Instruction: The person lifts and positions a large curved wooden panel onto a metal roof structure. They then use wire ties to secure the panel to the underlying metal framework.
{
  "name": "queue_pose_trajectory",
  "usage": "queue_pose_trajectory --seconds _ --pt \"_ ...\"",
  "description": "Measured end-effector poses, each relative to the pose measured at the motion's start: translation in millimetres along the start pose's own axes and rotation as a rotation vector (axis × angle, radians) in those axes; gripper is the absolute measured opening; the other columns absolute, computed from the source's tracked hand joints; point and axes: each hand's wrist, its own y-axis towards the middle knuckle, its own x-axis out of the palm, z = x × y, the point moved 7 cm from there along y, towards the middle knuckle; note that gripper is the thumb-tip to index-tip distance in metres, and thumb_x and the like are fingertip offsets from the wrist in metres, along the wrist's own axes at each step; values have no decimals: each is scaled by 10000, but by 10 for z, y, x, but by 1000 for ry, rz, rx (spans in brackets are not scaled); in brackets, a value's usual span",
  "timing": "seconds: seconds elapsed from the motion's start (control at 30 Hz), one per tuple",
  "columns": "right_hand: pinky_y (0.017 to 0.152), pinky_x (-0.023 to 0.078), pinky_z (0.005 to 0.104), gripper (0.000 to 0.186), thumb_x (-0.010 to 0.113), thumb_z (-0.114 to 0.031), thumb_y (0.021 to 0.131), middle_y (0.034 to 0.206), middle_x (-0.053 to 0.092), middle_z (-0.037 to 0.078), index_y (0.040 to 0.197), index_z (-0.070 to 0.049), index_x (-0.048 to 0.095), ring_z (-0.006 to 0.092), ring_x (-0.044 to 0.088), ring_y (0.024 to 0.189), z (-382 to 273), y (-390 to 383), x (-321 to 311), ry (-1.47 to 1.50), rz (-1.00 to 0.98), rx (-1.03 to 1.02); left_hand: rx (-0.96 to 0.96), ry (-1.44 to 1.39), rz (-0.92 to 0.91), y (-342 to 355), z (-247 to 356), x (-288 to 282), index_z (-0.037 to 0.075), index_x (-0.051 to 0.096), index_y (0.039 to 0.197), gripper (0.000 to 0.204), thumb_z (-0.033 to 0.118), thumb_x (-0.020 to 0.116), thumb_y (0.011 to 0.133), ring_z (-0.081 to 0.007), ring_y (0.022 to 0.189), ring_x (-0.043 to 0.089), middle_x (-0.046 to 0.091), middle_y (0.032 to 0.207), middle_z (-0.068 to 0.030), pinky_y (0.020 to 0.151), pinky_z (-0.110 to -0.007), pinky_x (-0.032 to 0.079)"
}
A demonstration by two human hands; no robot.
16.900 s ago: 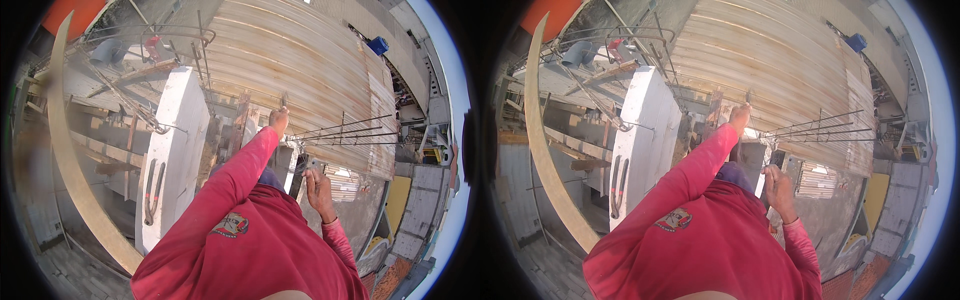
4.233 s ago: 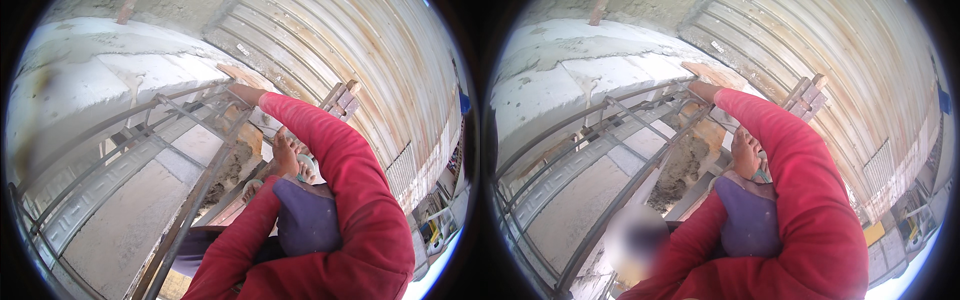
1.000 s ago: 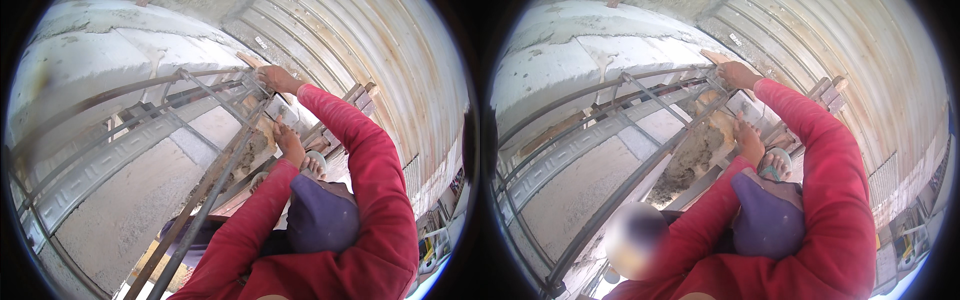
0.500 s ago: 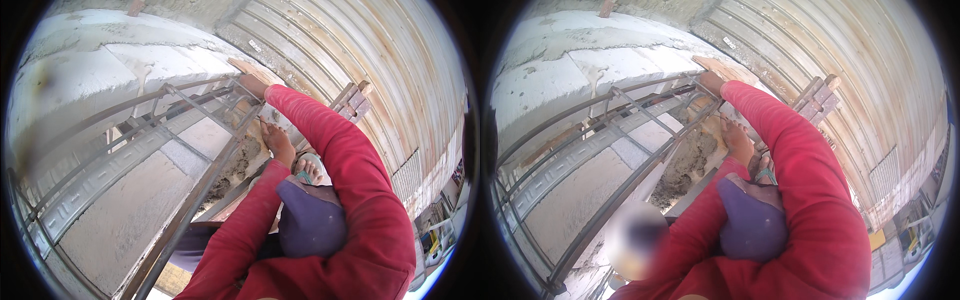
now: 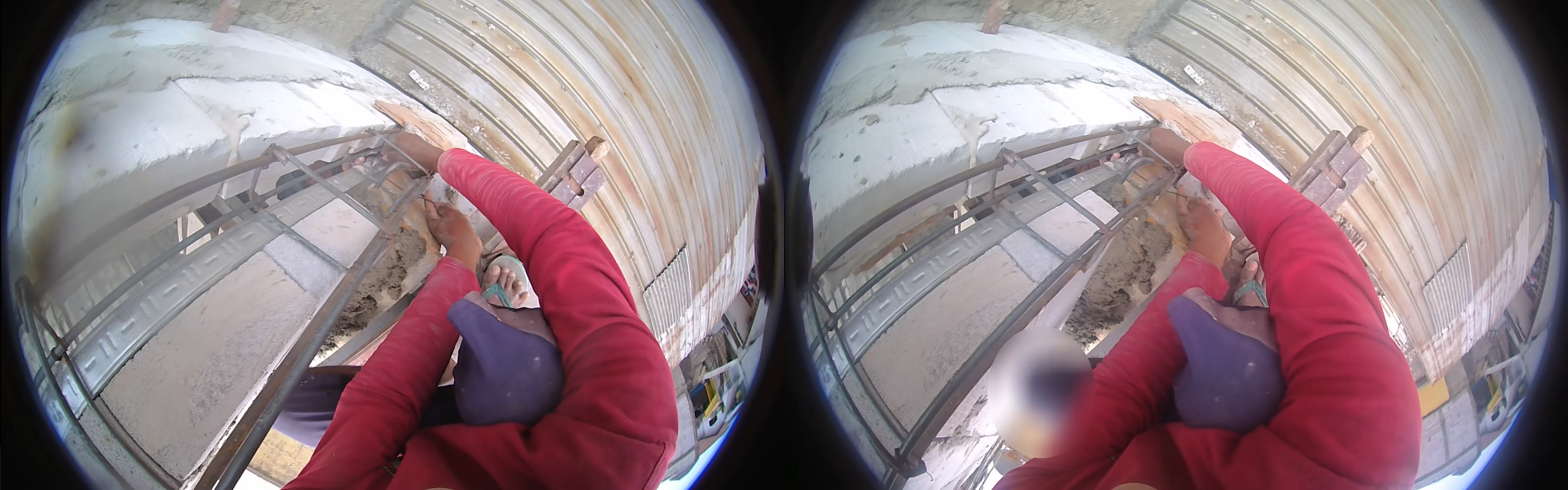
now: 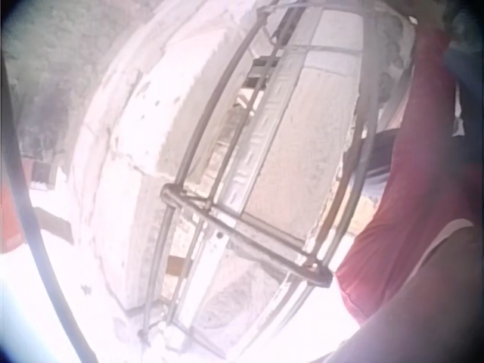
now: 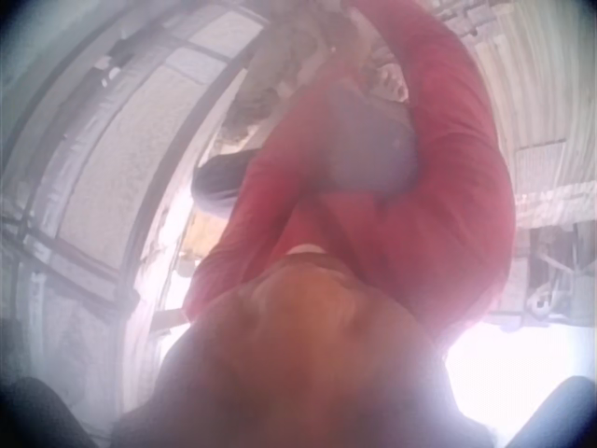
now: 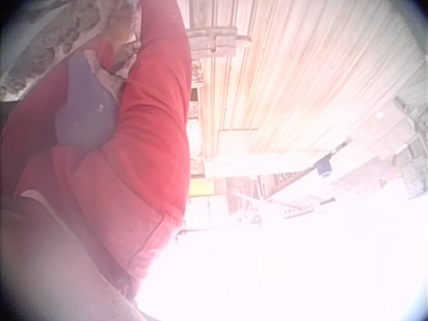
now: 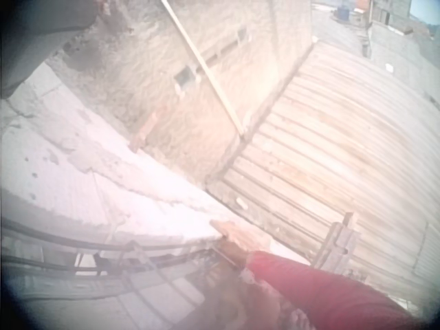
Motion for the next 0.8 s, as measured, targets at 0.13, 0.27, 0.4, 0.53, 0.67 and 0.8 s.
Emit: queue_pose_trajectory --seconds 0.13,0.27,0.4,0.53,0.67,0.8 --pt "915 484 447 297 610 -244 882 1055 679 229 1063 -22 685 381 639 1033 -138 -74 -55 -93 -69 -67 28 156 -36 -128 -8 -160 73 383 1514 543 313 391 1027 -220 1427 332 415 1519 -116 1207 -449 154" --pt "909 482 461 278 599 -240 898 1083 674 216 1070 -40 687 377 634 1040 -58 -25 -77 -219 -169 287 -18 29 -87 -86 -78 -158 38 394 1506 613 377 427 997 -234 1480 312 404 1562 -125 1244 -479 104" --pt "936 483 464 350 588 -239 918 1168 652 232 1214 -54 617 391 625 1086 -209 -107 -98 -97 -116 115 -66 54 41 -6 -103 -79 131 584 1391 576 479 446 952 -190 1434 397 525 1480 -68 1227 -522 -22" --pt "968 476 456 441 575 -229 938 1211 631 256 1334 -43 521 414 615 1110 -273 -248 -182 -6 66 -256 -7 66 -9 -147 -94 -199 91 516 1436 591 449 427 974 -210 1466 338 457 1525 -110 1241 -513 23" --pt "972 475 454 438 559 -202 942 1221 631 255 1344 -32 519 417 612 1108 -45 -126 -89 -63 -74 -124 38 63 -34 -139 -46 -170 71 471 1470 619 449 424 982 -220 1490 294 405 1562 -129 1248 -505 35" --pt "949 485 452 425 562 -182 928 1186 637 262 1324 -29 534 412 619 1080 -93 -133 -93 -73 -96 -179 27 65 -35 -84 -39 -118 82 449 1486 616 448 417 991 -221 1499 276 387 1574 -121 1249 -493 39"
